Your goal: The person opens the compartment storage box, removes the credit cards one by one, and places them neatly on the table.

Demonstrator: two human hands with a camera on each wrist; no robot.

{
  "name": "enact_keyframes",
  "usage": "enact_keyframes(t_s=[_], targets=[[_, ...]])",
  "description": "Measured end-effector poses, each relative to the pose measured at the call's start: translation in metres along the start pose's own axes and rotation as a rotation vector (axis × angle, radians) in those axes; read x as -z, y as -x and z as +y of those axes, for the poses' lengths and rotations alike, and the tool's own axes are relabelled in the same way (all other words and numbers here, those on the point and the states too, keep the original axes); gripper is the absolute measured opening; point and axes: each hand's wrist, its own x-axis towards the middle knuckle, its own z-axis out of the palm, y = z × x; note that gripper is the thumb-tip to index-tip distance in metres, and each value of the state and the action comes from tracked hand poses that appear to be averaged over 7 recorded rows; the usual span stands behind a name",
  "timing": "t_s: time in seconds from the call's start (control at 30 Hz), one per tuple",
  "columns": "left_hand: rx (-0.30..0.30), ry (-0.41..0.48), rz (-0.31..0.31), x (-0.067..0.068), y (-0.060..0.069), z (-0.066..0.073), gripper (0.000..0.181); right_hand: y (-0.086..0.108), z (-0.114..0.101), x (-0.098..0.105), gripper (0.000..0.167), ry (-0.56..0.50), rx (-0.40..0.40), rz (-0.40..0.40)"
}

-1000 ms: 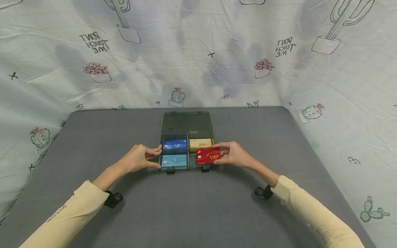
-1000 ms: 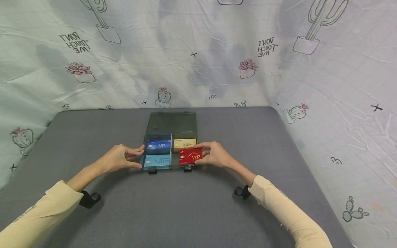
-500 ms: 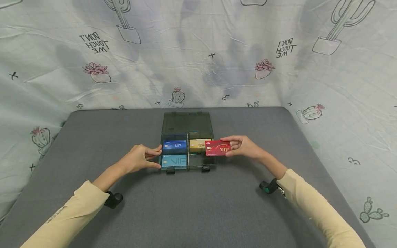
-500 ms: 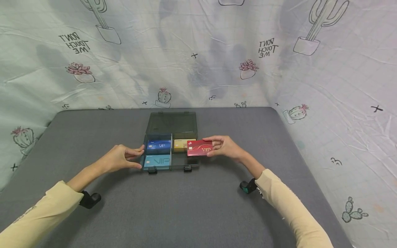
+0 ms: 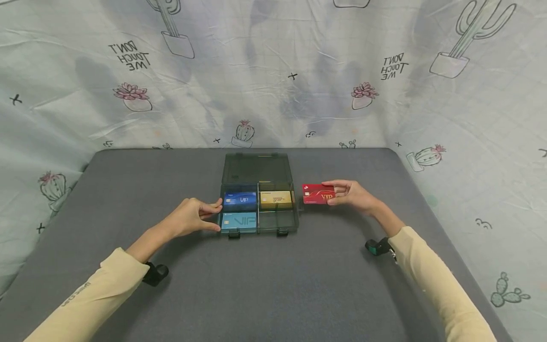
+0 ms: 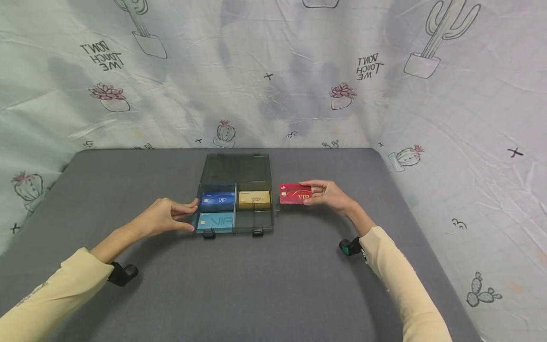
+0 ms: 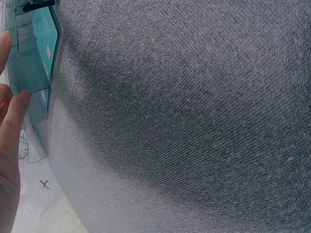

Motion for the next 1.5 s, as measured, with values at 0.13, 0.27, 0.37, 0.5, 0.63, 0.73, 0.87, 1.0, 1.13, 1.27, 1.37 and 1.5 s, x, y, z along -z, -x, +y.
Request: enact_keyframes(t_s=[0.13, 0.27, 0.37, 0.5, 0.63, 0.73, 0.87, 1.0, 1.13, 1.27, 1.37, 1.5], targets=[[-0.004, -0.003, -0.006, 0.001, -0.001, 0.000, 0.057, 0.000, 0.004, 0.011, 0.062, 0.015, -0.029, 0.023], [-0.008, -0.003, -0.012, 0.002, -0.001, 0.000, 0.057, 0.001, 0.009, 0.023, 0.061, 0.050, -0.041, 0.028], [-0.012, 0.003, -0.010, 0.002, -0.001, -0.001, 0.057, 0.002, 0.012, 0.030, 0.062, 0.074, -0.047, 0.025], [-0.016, 0.012, -0.006, 0.002, -0.001, -0.002, 0.057, 0.001, 0.016, 0.039, 0.064, 0.088, -0.069, 0.028], [-0.016, 0.010, -0.004, 0.002, -0.001, -0.003, 0.057, -0.001, 0.020, 0.044, 0.065, 0.100, -0.089, 0.022], [-0.011, 0.012, -0.003, 0.003, 0.000, -0.002, 0.057, -0.003, 0.023, 0.048, 0.065, 0.113, -0.099, 0.020], [-0.006, 0.014, -0.003, 0.003, 0.000, -0.001, 0.057, -0.008, 0.024, 0.052, 0.066, 0.146, -0.104, 0.022], [-0.002, 0.018, -0.002, 0.003, 0.001, -0.001, 0.057, -0.014, 0.023, 0.053, 0.066, 0.178, -0.101, 0.041], [-0.008, 0.018, 0.001, 0.002, 0.001, -0.001, 0.057, -0.022, 0.020, 0.053, 0.066, 0.245, -0.093, 0.062], [-0.009, 0.018, -0.001, 0.001, 0.001, -0.001, 0.057, -0.029, 0.016, 0.054, 0.065, 0.305, -0.097, 0.072], [0.003, 0.027, -0.006, 0.000, 0.001, 0.000, 0.057, -0.034, 0.013, 0.055, 0.065, 0.328, -0.107, 0.072], [0.022, 0.040, -0.008, -0.001, 0.001, 0.001, 0.057, -0.039, 0.010, 0.055, 0.065, 0.326, -0.109, 0.072]])
